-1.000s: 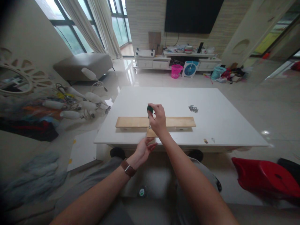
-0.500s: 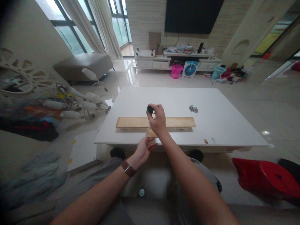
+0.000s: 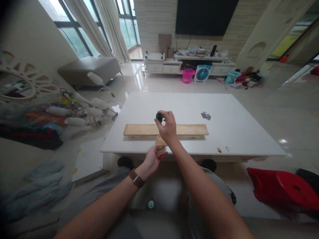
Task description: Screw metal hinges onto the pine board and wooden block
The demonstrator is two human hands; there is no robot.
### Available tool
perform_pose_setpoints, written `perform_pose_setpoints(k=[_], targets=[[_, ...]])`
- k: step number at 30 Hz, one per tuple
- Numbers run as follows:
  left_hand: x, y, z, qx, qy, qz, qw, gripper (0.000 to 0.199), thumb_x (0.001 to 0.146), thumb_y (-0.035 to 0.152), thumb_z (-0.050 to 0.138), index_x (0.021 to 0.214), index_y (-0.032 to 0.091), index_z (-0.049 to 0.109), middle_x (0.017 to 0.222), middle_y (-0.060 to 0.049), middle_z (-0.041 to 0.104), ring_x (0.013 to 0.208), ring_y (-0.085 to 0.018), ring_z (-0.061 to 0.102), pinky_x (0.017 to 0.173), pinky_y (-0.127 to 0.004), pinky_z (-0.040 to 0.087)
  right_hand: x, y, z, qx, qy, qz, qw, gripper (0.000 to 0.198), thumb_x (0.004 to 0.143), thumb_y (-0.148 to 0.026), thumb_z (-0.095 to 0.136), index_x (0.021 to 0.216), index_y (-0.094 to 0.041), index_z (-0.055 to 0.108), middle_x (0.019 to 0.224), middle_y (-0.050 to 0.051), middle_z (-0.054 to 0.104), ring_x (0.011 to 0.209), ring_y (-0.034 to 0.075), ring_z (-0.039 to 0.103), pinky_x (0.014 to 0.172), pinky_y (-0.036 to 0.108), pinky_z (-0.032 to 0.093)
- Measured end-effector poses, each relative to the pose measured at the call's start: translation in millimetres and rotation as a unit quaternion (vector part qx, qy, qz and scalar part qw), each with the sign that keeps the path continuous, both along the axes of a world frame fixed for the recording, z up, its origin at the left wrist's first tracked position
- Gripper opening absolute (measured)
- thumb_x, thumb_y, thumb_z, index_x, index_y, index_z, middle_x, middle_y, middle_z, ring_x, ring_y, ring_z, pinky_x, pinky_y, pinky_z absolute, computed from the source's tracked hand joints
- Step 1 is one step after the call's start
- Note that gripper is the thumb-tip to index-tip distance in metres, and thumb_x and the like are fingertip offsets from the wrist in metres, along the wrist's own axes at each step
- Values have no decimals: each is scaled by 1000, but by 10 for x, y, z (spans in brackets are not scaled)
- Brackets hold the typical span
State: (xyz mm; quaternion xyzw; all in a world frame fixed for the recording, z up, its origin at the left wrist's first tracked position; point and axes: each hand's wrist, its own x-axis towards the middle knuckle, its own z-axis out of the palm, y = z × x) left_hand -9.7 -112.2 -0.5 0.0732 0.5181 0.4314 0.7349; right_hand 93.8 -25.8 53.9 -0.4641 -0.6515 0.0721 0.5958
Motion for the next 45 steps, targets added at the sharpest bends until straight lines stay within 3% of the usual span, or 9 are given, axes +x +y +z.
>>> perform_pose_setpoints(k=[7, 14, 21, 27, 33, 40, 45], targets=[[-1, 0, 0, 5, 1, -2, 1000, 22, 89, 11, 59, 110, 17, 63, 121, -10, 72, 65, -13, 72, 56, -24, 52, -14, 4, -28, -22, 15, 17, 999, 38, 96, -17, 58, 130, -31, 64, 126, 8, 73, 111, 25, 69, 86, 41, 62], [3, 1, 11, 3, -4, -3, 1000, 20, 89, 11, 60, 108, 17, 63, 114, -9, 73, 64, -13, 72, 55, -23, 53, -2, -3, -15, -7, -8, -3, 1000, 31, 94, -24, 71, 124, -31, 69, 110, 6, 67, 98, 23, 65, 79, 39, 60], [-1, 13, -43, 3, -4, -6, 1000, 23, 88, 14, 64, 110, 19, 63, 113, -8, 73, 66, -13, 73, 56, -23, 53, -3, 17, -39, -12, -5, 27, 1000, 46, 97, -14, 56, 137, -33, 65, 124, 7, 74, 109, 25, 68, 84, 41, 62], [3, 6, 4, -2, 2, -8, 1000, 15, 94, 13, 56, 106, 17, 63, 121, -9, 72, 66, -12, 72, 54, -22, 51, -6, -4, -14, -9, -18, -2, 1000, 35, 95, -21, 67, 128, -32, 71, 108, 6, 66, 98, 23, 65, 80, 39, 61], [5, 3, 23, -1, 0, -3, 1000, 17, 93, 12, 57, 108, 17, 63, 118, -9, 73, 66, -12, 72, 54, -22, 51, -16, 6, -24, -18, -13, 29, 999, 47, 97, -13, 55, 138, -33, 64, 125, 8, 72, 110, 24, 67, 85, 41, 62], [4, -1, 44, -3, 6, -6, 1000, 17, 92, 11, 57, 107, 17, 64, 113, -8, 72, 64, -12, 72, 54, -23, 51, -17, -3, -15, -5, -12, -8, 1000, 33, 93, -20, 70, 125, -31, 70, 109, 6, 66, 98, 23, 64, 79, 39, 60], [7, -5, 56, -2, 3, 2, 1000, 20, 92, 10, 57, 109, 17, 63, 108, -7, 72, 62, -12, 72, 54, -22, 52, -27, 13, -38, -6, 2, 11, 1000, 39, 96, -18, 60, 132, -31, 67, 121, 8, 72, 109, 25, 67, 81, 39, 62]])
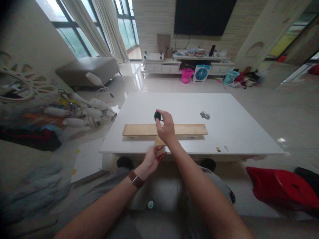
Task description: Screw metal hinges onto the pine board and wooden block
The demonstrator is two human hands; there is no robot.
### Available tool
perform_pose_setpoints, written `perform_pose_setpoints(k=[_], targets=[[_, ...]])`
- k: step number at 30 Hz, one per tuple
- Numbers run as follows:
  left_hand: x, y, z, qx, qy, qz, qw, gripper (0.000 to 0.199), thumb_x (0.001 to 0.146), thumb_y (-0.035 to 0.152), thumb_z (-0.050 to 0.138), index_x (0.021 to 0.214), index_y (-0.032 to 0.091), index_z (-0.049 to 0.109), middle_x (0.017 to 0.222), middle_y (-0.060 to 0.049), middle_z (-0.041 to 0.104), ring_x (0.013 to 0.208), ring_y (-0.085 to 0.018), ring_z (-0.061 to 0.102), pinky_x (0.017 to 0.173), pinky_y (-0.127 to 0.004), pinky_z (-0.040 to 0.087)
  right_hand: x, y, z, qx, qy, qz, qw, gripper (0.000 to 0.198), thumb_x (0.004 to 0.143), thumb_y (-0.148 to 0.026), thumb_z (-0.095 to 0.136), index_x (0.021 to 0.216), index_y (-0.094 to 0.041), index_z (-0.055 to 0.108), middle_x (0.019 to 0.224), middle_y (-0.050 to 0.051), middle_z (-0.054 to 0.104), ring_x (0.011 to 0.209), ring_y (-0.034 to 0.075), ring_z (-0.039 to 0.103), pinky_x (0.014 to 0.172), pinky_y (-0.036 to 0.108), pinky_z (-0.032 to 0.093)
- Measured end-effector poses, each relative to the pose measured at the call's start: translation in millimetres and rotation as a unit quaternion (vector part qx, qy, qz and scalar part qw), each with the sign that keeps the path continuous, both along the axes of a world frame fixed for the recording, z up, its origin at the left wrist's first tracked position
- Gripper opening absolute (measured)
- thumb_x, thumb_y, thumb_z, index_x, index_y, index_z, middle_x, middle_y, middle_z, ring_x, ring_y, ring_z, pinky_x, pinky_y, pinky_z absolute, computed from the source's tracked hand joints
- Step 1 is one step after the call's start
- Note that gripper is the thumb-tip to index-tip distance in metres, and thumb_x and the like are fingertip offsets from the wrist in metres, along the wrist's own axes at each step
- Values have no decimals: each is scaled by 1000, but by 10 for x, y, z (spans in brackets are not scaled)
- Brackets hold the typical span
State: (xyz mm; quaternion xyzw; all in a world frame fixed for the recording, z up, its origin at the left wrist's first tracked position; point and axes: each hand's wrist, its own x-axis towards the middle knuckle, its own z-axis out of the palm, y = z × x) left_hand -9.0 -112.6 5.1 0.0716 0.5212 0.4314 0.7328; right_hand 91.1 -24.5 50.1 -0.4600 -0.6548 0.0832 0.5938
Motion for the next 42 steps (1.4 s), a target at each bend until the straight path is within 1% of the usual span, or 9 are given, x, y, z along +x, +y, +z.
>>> perform_pose_setpoints(k=[4, 8, 13, 16, 21, 26, 30, 34, 42], targets=[[-4, 1, 6, 1, -2, 1, 1000, 20, 92, 10, 58, 110, 17, 63, 107, -7, 72, 62, -12, 72, 54, -22, 53, -3, 19, -27, 1, 7, 9, 1000, 44, 97, -14, 56, 135, -33, 65, 124, 8, 74, 108, 26, 67, 83, 42, 63], [-3, 3, 28, 0, 2, -2, 1000, 19, 93, 9, 57, 109, 17, 64, 108, -6, 72, 61, -11, 71, 53, -21, 51, 1, 13, -12, 10, -3, 5, 1000, 38, 97, -16, 60, 130, -34, 68, 115, 6, 73, 103, 25, 66, 79, 40, 61], [2, 4, 47, -6, 5, -2, 1000, 16, 94, 10, 56, 107, 16, 63, 108, -6, 72, 61, -11, 71, 53, -22, 50, 4, -7, 18, 1, -6, -8, 1000, 32, 95, -20, 68, 125, -32, 70, 108, 5, 65, 97, 23, 64, 78, 38, 60], [1, 3, 44, -5, 5, -2, 1000, 16, 93, 10, 57, 107, 16, 63, 108, -7, 72, 62, -12, 71, 54, -23, 51, -2, -7, 12, 0, -6, -4, 1000, 32, 95, -21, 68, 125, -32, 68, 111, 5, 65, 101, 23, 66, 77, 37, 61], [-3, -4, 50, -2, 3, -4, 1000, 17, 93, 10, 55, 107, 16, 63, 110, -7, 72, 63, -12, 72, 55, -23, 51, -19, 20, -42, -5, 23, 16, 1000, 44, 94, -12, 55, 132, -33, 63, 125, 7, 72, 110, 25, 67, 82, 40, 63], [2, -3, 37, -5, 6, -2, 1000, 16, 94, 10, 54, 106, 17, 62, 109, -7, 73, 63, -12, 72, 53, -22, 51, -17, 26, -49, -6, 19, 4, 1000, 40, 93, -15, 58, 129, -32, 63, 120, 8, 72, 106, 26, 66, 81, 41, 62], [3, 5, 3, -2, 1, 0, 1000, 20, 92, 9, 57, 109, 17, 63, 109, -7, 73, 63, -11, 71, 55, -22, 52, -9, 14, -14, 0, 0, -2, 1000, 35, 92, -19, 65, 125, -30, 64, 115, 7, 69, 101, 25, 65, 79, 40, 61], [0, 5, -6, -4, 4, -4, 1000, 16, 94, 10, 57, 108, 16, 63, 109, -6, 72, 63, -11, 71, 54, -22, 51, -7, 5, 5, 1, -1, -5, 1000, 32, 91, -21, 68, 122, -30, 63, 111, 6, 66, 99, 24, 66, 78, 38, 60], [-5, -1, 41, -7, 3, -3, 1000, 17, 93, 8, 56, 107, 17, 63, 106, -6, 72, 62, -11, 71, 53, -22, 50, -11, 25, -45, -35, 15, 17, 999, 38, 93, -19, 54, 130, -29, 57, 124, 9, 71, 109, 26, 67, 84, 41, 63]])
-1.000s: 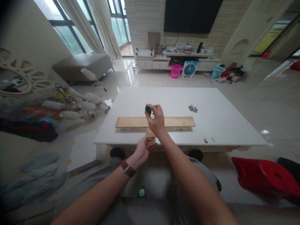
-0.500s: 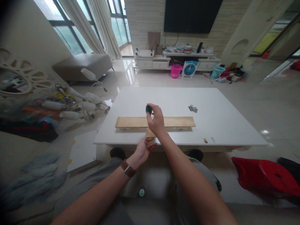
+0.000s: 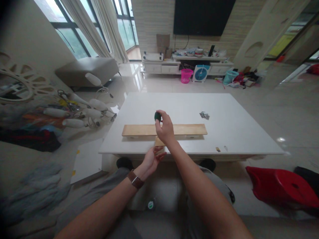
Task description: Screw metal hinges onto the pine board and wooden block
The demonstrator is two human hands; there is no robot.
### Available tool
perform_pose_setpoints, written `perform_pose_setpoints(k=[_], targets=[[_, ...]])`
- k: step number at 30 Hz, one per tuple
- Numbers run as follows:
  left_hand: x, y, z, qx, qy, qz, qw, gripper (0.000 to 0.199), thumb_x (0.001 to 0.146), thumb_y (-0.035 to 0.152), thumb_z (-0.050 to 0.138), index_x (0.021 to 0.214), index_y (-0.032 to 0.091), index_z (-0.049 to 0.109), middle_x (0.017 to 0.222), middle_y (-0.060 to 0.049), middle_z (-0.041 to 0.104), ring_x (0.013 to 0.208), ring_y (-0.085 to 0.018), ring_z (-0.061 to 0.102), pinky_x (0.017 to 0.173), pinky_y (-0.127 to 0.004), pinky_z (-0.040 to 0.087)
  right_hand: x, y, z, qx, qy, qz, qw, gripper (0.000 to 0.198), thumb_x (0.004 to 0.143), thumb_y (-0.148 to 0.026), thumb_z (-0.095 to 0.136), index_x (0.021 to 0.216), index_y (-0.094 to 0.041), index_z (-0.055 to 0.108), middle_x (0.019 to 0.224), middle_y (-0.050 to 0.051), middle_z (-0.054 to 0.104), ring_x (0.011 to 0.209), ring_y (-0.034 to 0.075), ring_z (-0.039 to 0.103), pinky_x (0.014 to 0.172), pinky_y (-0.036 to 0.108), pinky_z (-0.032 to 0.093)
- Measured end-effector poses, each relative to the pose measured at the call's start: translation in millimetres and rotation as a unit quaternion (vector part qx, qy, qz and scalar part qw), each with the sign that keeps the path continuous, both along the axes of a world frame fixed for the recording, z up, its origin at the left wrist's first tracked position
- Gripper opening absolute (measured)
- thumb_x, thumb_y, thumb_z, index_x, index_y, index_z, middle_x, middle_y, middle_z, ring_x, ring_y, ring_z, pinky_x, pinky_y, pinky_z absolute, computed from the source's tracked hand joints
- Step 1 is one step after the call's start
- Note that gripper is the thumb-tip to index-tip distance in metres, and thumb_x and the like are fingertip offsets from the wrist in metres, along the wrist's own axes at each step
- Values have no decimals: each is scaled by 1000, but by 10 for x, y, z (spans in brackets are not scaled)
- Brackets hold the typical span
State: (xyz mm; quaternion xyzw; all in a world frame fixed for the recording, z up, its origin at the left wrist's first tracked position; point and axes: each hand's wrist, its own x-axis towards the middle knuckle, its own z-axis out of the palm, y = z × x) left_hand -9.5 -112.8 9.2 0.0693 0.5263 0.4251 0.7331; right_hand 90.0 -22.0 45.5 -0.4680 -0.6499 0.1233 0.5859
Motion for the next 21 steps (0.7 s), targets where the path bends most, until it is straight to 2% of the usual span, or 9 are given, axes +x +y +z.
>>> perform_pose_setpoints(k=[11, 21], targets=[[-11, 0, -48, 4, -3, -4, 1000, 18, 92, 9, 58, 107, 17, 63, 110, -7, 72, 64, -12, 72, 56, -23, 51, -15, 0, -16, -9, 12, 4, 1000, 45, 89, -15, 53, 131, -32, 58, 125, 7, 72, 108, 25, 67, 84, 41, 62], [-4, -9, 14, -3, 6, -3, 1000, 17, 94, 9, 55, 106, 17, 63, 102, -5, 72, 62, -11, 71, 54, -20, 51, -4, 9, -5, 4, -20, -11, 1000, 37, 93, -21, 60, 129, -30, 58, 120, 8, 71, 104, 24, 66, 84, 40, 60]])
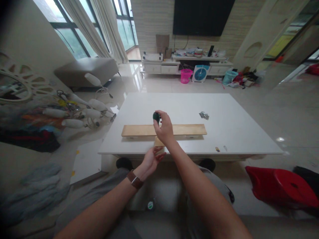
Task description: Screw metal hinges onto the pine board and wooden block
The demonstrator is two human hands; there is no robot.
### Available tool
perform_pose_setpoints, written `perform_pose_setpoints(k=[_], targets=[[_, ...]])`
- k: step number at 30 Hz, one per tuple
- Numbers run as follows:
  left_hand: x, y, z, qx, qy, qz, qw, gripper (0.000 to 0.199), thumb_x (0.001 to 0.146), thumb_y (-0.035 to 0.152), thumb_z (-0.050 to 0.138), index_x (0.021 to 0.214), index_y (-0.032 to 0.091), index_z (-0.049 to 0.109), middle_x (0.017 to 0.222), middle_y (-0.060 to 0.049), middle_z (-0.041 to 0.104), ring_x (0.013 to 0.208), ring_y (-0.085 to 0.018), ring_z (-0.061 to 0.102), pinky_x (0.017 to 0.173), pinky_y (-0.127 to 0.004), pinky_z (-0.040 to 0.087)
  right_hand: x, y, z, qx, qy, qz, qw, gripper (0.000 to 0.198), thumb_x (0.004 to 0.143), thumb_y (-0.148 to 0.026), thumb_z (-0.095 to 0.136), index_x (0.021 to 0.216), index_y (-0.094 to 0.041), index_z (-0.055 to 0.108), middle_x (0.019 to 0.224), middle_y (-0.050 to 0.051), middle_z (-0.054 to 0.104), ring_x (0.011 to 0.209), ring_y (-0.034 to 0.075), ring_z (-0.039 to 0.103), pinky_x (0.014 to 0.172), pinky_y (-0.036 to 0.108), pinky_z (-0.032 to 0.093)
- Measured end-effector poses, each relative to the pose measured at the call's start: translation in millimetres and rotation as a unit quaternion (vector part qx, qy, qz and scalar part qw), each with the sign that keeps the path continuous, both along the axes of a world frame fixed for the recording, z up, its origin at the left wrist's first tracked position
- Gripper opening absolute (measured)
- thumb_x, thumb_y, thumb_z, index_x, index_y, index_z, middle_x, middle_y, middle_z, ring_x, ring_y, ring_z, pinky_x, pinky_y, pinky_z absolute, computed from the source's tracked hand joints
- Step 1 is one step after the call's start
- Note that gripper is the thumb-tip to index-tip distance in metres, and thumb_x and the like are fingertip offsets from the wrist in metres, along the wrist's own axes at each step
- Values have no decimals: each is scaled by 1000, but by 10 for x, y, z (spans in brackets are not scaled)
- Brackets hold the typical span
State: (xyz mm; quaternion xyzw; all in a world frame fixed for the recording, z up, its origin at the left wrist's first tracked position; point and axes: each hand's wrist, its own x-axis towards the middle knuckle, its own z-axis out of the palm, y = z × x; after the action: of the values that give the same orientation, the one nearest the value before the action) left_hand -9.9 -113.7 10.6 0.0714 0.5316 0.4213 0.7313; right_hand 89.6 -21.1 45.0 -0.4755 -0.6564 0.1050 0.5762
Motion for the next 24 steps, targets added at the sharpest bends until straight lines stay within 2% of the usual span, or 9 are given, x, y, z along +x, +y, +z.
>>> perform_pose_setpoints(k=[5, 15, 24], targets=[[-11, -4, -16, 3, -1, -4, 1000, 16, 93, 9, 55, 105, 17, 62, 105, -6, 72, 63, -11, 71, 57, -22, 52, 0, -1, 6, 4, -1, 0, 1000, 36, 93, -22, 61, 128, -29, 58, 117, 8, 70, 102, 24, 66, 84, 40, 60], [-1, 3, -44, 5, -5, -3, 1000, 18, 91, 9, 58, 107, 17, 63, 108, -7, 73, 64, -12, 72, 57, -23, 51, 2, -4, -20, -10, 3, 12, 1000, 52, 85, -11, 56, 133, -30, 55, 125, 8, 72, 108, 26, 68, 85, 42, 62], [-5, 8, -37, 3, -6, -5, 1000, 16, 92, 9, 57, 106, 16, 62, 108, -6, 72, 63, -12, 72, 57, -23, 51, -4, -6, -21, -9, 4, 11, 1000, 51, 86, -12, 56, 133, -30, 55, 126, 8, 72, 107, 25, 68, 84, 41, 61]])
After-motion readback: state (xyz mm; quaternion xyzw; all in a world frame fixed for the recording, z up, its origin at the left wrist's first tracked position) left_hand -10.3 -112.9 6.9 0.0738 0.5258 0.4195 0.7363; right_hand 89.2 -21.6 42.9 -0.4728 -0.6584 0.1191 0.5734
